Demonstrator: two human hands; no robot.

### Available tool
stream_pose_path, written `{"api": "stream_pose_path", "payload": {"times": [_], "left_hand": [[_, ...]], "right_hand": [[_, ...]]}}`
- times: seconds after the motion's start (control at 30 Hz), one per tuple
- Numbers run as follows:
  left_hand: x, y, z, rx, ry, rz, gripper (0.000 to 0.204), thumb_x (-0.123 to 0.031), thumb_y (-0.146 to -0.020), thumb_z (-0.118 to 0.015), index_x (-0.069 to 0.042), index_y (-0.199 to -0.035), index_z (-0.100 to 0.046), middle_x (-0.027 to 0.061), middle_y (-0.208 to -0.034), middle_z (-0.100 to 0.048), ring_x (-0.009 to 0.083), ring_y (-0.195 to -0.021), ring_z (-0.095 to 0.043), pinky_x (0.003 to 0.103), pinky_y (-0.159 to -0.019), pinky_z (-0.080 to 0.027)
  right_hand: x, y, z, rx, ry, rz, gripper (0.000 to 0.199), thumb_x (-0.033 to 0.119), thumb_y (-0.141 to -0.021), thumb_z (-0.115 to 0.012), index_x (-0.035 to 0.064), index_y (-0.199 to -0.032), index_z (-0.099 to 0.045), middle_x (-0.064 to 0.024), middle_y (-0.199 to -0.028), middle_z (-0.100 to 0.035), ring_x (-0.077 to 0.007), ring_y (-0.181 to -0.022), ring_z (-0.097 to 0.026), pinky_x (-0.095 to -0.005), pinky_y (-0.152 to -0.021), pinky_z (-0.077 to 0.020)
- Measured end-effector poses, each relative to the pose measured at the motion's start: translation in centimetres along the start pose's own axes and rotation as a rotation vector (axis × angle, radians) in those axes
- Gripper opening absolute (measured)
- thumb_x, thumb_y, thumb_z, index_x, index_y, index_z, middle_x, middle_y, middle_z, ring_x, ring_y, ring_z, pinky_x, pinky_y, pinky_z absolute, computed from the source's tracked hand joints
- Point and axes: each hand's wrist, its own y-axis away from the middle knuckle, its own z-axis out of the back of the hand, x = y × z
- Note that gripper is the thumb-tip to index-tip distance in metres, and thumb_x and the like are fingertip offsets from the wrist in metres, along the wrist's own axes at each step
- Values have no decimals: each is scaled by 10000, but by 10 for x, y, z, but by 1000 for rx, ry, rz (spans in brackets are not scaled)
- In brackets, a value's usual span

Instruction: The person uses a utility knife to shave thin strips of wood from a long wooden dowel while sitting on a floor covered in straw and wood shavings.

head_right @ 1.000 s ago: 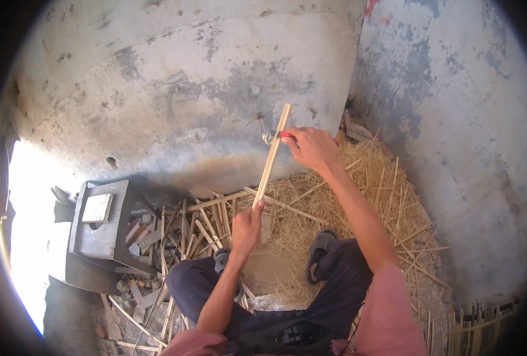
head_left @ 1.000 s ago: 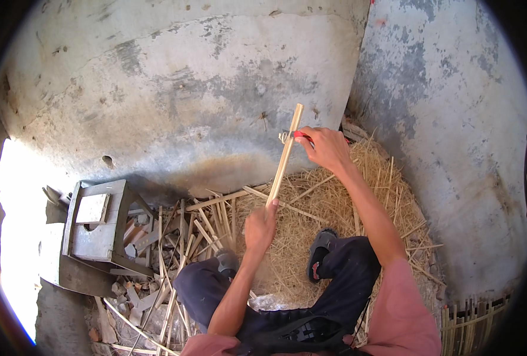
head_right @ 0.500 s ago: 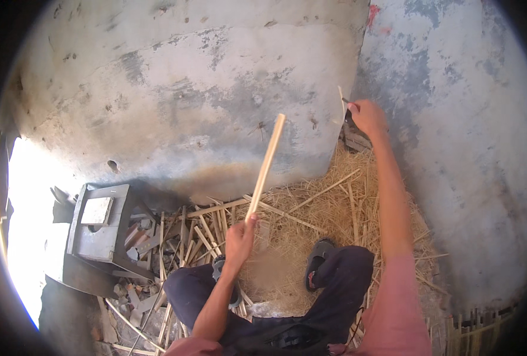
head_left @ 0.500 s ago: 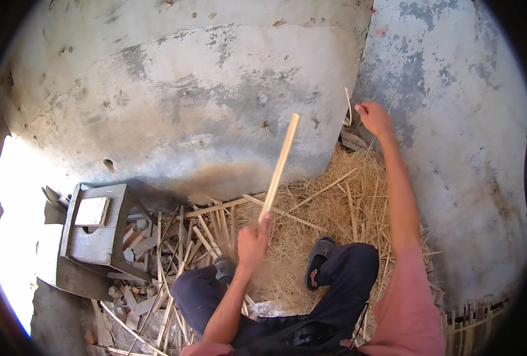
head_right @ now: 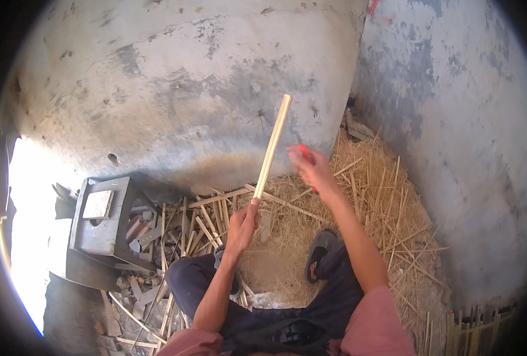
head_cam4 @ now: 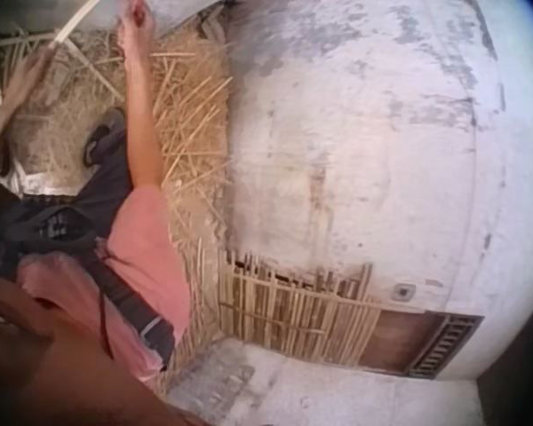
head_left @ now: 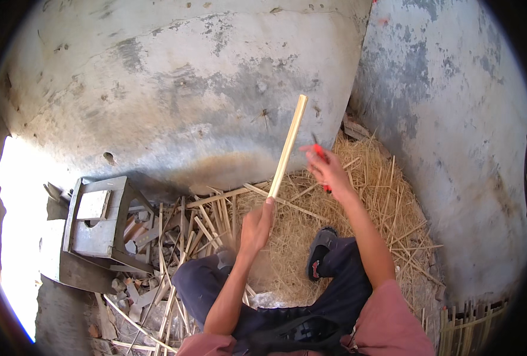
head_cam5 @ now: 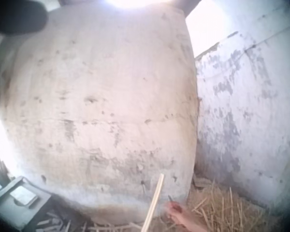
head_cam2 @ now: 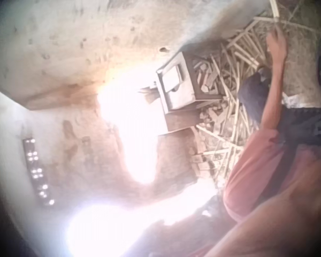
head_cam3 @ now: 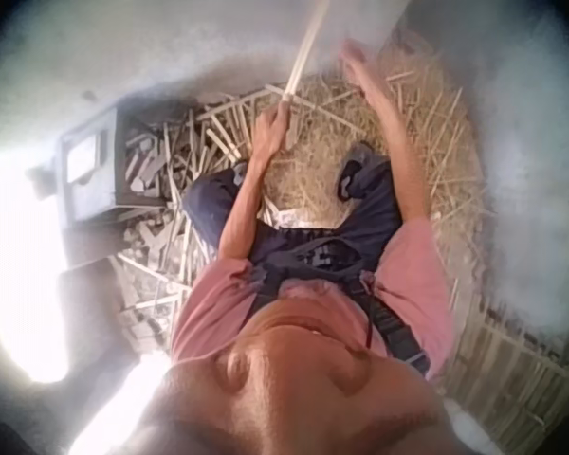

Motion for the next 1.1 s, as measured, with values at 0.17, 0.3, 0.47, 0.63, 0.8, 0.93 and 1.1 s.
{"api": "stream_pose_path", "payload": {"times": [0.17, 0.3, 0.47, 0.63, 0.8, 0.93, 1.1], "left_hand": [[2, -2, -3, 68, 21, -39, 665, -533, -1102, -479, 33, -768, -580, 117, -646, -551, 222, -640, -535, 438, -655, -440], [0, 0, -2, 99, 12, -116, 546, -468, -1096, -523, 27, -898, -640, 147, -693, -583, 248, -666, -560, 441, -679, -459], [-6, 3, -5, 102, 2, -210, 380, -349, -1096, -569, 15, -1088, -677, 117, -730, -573, 214, -678, -537, 398, -665, -450], [-10, 4, -1, 91, 108, -162, 293, -258, -1132, -552, -2, -1136, -696, -30, -721, -505, 63, -646, -458, 274, -574, -390], [-4, 0, 5, 39, 175, -191, 295, -262, -1144, -537, -3, -1162, -678, -48, -749, -497, 44, -642, -431, 255, -561, -365], [-6, -1, 9, 20, 117, -223, 312, -289, -1130, -573, 0, -1196, -669, -31, -790, -543, 55, -687, -470, 253, -606, -406], [-25, 7, 11, 29, 26, -251, 351, -290, -1073, -680, 20, -1237, -658, 7, -874, -629, 76, -810, -533, 269, -716, -471]], "right_hand": [[-26, 8, -39, -42, 147, 269, 379, 285, -968, -786, 10, -1221, -723, -14, -870, -720, -38, -709, -588, -238, -641, -442], [-32, 2, -41, -122, 115, 231, 327, 239, -949, -804, 7, -1169, -737, -14, -836, -719, -63, -767, -633, -242, -699, -460], [-28, -3, -27, -147, 164, 287, 304, 257, -969, -781, 16, -1148, -738, -34, -837, -734, -82, -752, -638, -266, -669, -472], [-14, 18, -30, -118, 472, 427, 298, 311, -1005, -731, 51, -1150, -727, -82, -854, -746, -163, -720, -691, -310, -670, -517], [-17, 44, -31, 92, 809, 598, 288, 359, -1002, -723, 110, -1146, -736, -75, -950, -767, -272, -747, -737, -379, -656, -561], [-31, 50, -31, 106, 890, 685, 294, 360, -981, -741, 129, -1162, -748, -63, -985, -773, -282, -736, -740, -399, -635, -573], [-39, 51, -30, 79, 866, 712, 313, 339, -961, -764, 134, -1197, -756, -64, -983, -773, -274, -706, -735, -379, -608, -567]]}}
